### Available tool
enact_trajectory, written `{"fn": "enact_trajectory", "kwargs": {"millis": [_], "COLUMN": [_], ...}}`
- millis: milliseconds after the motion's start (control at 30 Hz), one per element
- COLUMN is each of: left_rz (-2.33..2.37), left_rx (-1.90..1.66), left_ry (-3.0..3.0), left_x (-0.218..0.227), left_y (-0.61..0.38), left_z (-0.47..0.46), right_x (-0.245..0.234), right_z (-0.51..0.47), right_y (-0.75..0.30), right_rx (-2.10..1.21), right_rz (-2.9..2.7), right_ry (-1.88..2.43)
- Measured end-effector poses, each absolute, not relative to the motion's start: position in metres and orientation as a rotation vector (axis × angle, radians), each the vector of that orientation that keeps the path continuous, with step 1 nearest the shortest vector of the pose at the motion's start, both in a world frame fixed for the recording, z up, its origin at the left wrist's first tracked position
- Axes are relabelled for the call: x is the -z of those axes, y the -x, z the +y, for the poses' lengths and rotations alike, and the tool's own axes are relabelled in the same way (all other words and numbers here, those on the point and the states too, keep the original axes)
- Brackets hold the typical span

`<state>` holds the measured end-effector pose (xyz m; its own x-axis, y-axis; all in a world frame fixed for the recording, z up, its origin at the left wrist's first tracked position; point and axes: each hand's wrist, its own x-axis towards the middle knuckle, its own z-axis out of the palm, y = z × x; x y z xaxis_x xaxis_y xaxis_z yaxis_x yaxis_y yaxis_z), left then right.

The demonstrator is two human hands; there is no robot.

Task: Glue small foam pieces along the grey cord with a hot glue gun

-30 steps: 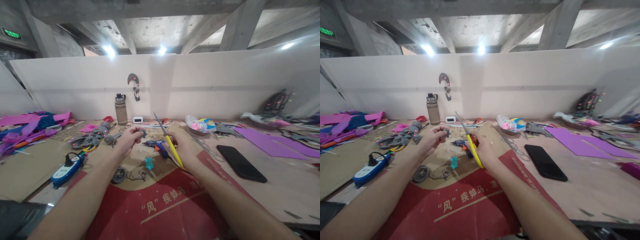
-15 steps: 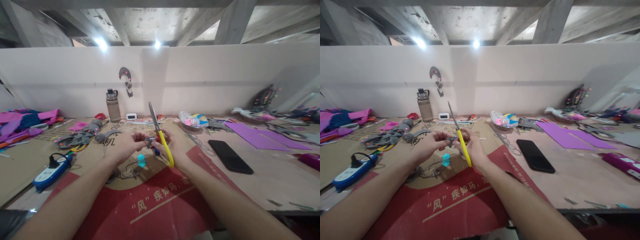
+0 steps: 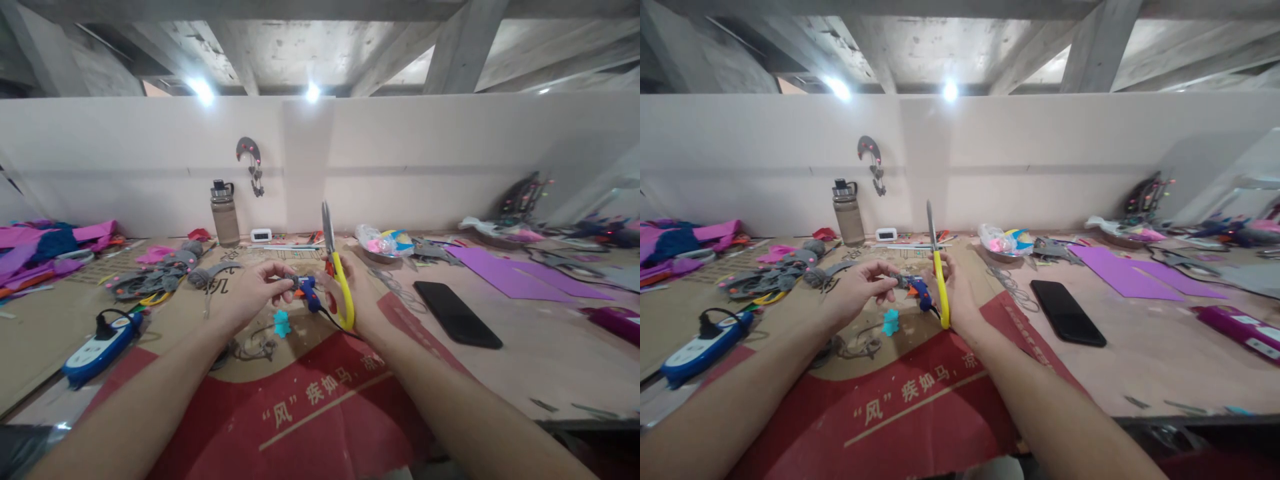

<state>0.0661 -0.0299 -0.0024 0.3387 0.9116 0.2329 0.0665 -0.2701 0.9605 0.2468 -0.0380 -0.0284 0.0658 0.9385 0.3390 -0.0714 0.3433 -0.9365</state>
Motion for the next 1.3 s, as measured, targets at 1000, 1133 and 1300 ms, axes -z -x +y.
{"fn": "enact_trajectory", "kwargs": {"millis": [1000,1133,1300], "left_rz": [0.749,0.743,0.739], "left_rx": [-1.526,-1.545,-1.539], "left_ry": [-0.979,-0.978,-0.985], "left_x": [-0.009,-0.008,-0.007], "left_y": [-0.051,-0.051,-0.051], "left_z": [-0.017,-0.016,-0.016], "right_x": [0.024,0.025,0.025], "right_z": [-0.05,-0.053,-0.055], "right_y": [-0.257,-0.255,-0.253], "right_rx": [0.311,0.413,0.44], "right_rz": [-2.095,-2.099,-2.102], "right_ry": [1.273,1.337,1.383]}}
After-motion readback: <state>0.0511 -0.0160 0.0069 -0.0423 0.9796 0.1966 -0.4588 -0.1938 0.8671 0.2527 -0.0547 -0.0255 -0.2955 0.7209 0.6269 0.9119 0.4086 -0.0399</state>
